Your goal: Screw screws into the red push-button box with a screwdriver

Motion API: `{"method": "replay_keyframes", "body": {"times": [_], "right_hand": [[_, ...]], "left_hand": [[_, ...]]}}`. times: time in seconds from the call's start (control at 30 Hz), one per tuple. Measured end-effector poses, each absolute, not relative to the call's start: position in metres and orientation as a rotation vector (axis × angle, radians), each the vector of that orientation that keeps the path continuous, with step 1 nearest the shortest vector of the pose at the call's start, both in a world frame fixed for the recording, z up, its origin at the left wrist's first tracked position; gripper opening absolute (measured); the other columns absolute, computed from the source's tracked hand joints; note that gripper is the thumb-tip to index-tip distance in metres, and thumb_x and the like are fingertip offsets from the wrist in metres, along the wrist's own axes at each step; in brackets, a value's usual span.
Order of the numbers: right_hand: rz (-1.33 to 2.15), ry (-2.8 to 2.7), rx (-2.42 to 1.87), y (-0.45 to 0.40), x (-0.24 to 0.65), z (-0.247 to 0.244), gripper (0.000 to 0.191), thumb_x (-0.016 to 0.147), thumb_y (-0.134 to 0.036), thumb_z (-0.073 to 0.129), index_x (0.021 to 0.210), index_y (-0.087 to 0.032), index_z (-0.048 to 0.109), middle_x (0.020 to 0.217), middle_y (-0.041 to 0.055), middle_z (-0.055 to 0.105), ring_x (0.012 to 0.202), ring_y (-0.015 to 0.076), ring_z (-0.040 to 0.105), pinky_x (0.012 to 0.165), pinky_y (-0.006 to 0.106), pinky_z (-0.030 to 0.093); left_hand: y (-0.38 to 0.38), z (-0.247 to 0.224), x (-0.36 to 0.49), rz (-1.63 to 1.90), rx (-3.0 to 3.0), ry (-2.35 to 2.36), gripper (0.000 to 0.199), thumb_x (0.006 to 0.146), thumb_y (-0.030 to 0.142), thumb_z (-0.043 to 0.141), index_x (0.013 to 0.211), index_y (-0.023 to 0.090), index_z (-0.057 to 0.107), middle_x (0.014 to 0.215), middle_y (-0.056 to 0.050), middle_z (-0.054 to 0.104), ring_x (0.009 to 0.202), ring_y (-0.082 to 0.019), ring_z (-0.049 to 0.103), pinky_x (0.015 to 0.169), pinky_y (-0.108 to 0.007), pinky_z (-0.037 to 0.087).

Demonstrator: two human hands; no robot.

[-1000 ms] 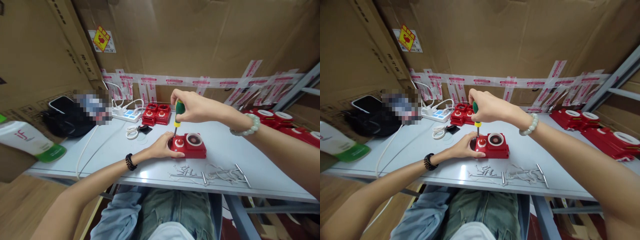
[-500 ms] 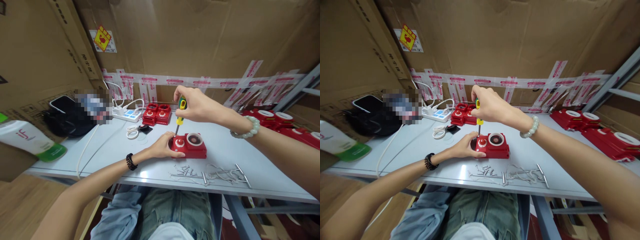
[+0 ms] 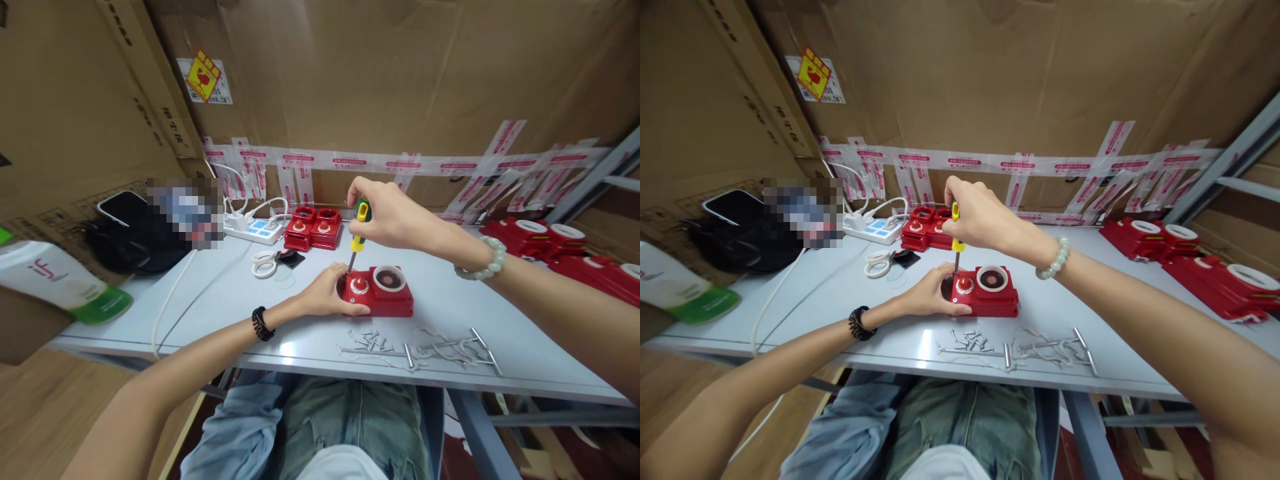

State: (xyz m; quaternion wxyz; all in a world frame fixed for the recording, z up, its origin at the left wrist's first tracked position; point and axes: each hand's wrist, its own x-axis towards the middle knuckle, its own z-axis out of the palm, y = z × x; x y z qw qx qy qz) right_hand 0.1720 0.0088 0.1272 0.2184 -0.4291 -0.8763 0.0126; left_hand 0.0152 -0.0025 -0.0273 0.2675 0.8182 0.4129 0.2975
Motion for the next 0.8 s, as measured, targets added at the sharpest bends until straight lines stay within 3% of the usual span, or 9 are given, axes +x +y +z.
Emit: {"method": "replay_keyframes", "body": {"times": [0.43,0.63,0.8], "right_hand": [[-0.044,-2.367,-1.315,0.017,0.177,0.121,0.015,0.078,-0.023,0.055,0.092,-0.018,0.052,0.076,0.0037,0.059,0.066,0.0167,0.049,0.060,0.031,0.037],[-0.436,-2.438,-1.337,-0.004,0.158,0.124,0.033,0.088,-0.036,0.055,0.110,-0.012,0.053,0.081,0.0125,0.064,0.073,0.0250,0.059,0.060,0.033,0.035],[-0.541,-2.480,-1.404,-0.010,0.142,0.129,0.034,0.092,-0.045,0.051,0.087,-0.013,0.060,0.080,0.0168,0.065,0.081,0.0293,0.063,0.060,0.033,0.035]], "left_hand": [[-0.001,-0.030,0.014,0.802,2.245,1.118,0.061,0.058,0.065,0.080,0.084,0.018,0.051,0.088,-0.004,0.055,0.080,-0.022,0.053,0.073,-0.036,0.043],[-0.003,-0.027,0.015,0.806,2.168,1.076,0.060,0.059,0.058,0.083,0.095,0.018,0.057,0.094,-0.006,0.061,0.087,-0.026,0.058,0.078,-0.039,0.046],[-0.003,-0.026,0.016,0.804,2.128,1.071,0.064,0.058,0.058,0.084,0.100,0.017,0.059,0.098,-0.008,0.063,0.091,-0.028,0.060,0.080,-0.040,0.047]]}}
